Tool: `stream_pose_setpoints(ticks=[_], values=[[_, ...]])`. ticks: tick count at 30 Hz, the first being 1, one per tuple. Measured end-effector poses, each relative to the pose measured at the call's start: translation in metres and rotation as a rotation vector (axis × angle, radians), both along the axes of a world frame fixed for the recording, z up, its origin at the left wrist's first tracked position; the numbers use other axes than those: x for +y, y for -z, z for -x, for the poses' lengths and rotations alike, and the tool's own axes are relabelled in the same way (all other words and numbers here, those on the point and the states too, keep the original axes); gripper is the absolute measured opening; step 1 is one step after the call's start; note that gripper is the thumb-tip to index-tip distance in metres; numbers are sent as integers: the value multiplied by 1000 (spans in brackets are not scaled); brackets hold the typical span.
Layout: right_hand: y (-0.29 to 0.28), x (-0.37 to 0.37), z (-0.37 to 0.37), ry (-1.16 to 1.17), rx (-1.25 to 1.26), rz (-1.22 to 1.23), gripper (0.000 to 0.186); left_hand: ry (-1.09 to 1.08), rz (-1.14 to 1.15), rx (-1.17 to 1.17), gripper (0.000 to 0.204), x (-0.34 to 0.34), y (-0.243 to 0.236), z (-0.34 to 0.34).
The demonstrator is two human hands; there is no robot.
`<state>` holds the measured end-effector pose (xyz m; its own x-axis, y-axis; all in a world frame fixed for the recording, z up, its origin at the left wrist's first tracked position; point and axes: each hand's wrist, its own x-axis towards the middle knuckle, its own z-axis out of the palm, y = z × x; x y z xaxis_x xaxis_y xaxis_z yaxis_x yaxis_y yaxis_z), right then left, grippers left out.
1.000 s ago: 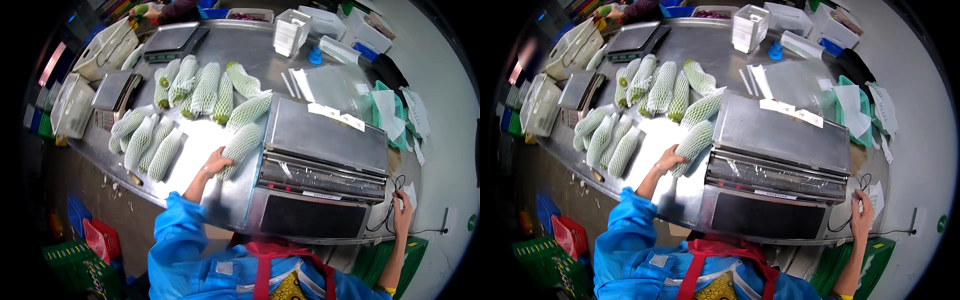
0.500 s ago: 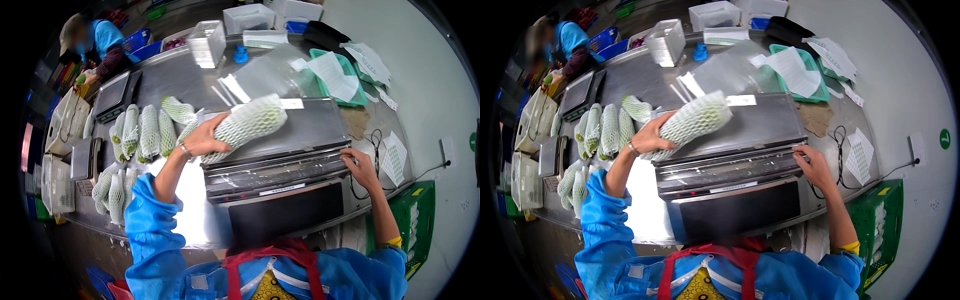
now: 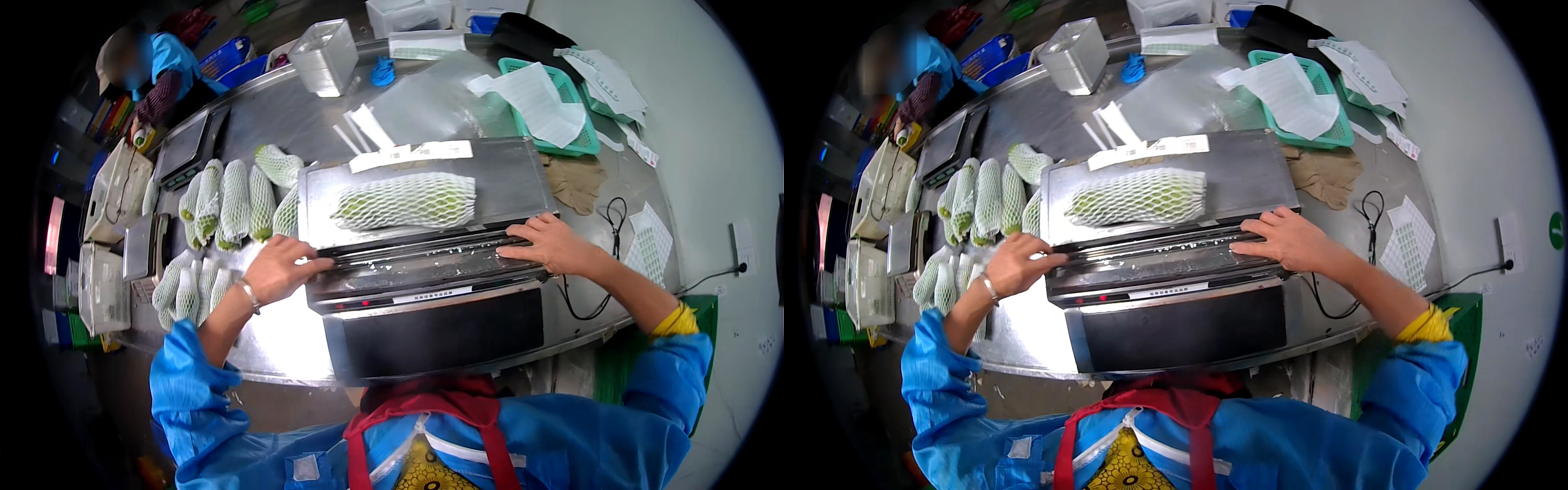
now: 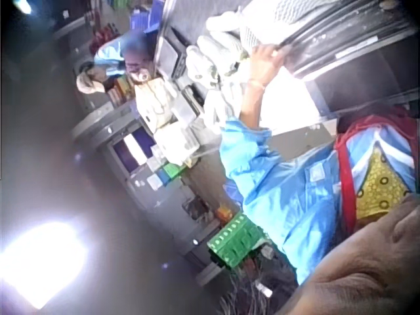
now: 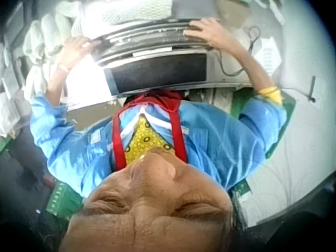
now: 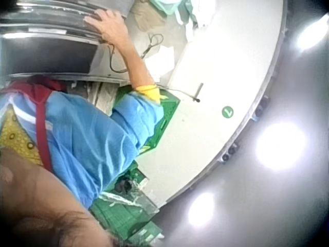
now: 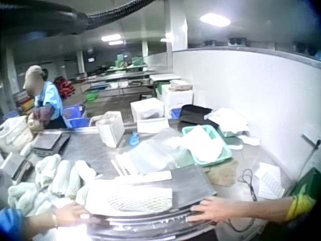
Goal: The person wraps mesh-bagged cucumbers in plastic film using a heat-sealing machine. They place the mesh bag on the machine, pull a sheet of plastic over it, and press the machine to seal the package. The sealed items are then placed into a green crate. The person also applies labels to the packages and stacks the crates.
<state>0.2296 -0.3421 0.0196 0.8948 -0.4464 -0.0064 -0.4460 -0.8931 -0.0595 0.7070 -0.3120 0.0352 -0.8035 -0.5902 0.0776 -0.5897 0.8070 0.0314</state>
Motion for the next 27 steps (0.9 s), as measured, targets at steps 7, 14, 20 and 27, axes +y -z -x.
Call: stream_pose_setpoints(ticks=[7, 14, 20, 27], values=[[30, -17, -32, 53, -325, -484, 22, 97, -79, 172, 20, -7, 52, 27], [-39, 0, -41, 469, -1514, -1450, 9, -590, -825, 1743, 7, 35, 19, 17], [-24, -77, -71, 215, -849, -270, 36, -439, -341, 828, 31, -74, 7, 24], [23, -91, -50, 92, -257, -266, 72, -94, -450, 259, 73, -94, 42, 4]])
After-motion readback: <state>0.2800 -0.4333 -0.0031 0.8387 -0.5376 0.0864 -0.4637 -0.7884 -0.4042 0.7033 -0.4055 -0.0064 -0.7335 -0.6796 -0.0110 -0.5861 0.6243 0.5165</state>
